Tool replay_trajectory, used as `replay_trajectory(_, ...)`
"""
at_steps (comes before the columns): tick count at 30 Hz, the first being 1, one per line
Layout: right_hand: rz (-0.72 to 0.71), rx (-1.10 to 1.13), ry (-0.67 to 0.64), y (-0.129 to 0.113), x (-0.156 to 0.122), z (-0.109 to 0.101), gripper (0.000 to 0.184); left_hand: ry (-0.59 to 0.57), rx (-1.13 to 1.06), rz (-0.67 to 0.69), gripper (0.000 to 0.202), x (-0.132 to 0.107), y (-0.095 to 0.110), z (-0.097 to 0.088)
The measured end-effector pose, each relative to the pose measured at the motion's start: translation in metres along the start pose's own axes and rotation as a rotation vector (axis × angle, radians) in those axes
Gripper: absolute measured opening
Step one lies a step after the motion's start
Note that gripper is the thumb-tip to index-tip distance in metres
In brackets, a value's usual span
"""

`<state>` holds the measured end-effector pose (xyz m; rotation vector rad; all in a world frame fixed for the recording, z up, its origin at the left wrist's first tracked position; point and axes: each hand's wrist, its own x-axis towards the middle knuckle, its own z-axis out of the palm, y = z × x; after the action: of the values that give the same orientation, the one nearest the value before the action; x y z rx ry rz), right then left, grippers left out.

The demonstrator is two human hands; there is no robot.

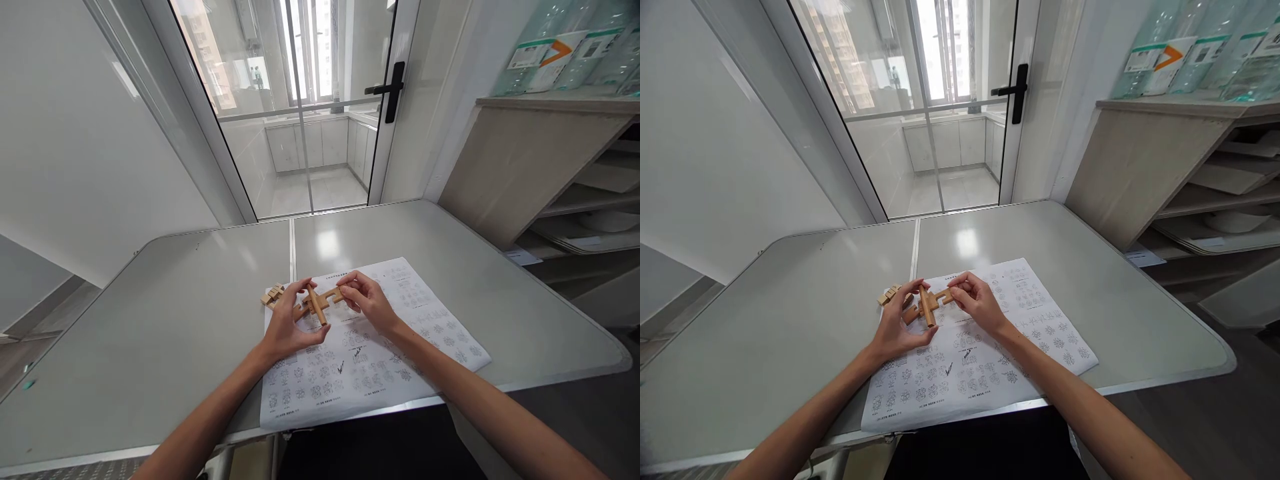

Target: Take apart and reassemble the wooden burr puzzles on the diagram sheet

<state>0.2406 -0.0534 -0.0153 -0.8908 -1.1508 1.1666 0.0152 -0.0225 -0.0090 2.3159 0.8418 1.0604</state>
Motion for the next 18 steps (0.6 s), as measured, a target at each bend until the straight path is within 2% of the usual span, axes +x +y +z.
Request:
replay_trajectory(9, 0.009, 0.018, 0.041, -0.0034, 0.0007, 0.0004, 0.019, -0.002, -0.002, 0.018, 0.087, 0.0012, 0.0007, -0.0008)
replay_trajectory(18, -0.01, 0.01, 0.051, -0.0029, -0.0027, -0.0009, 0.017, 0.007, 0.007, -0.019, 0.082, 0.0018, 0.0056, 0.0013)
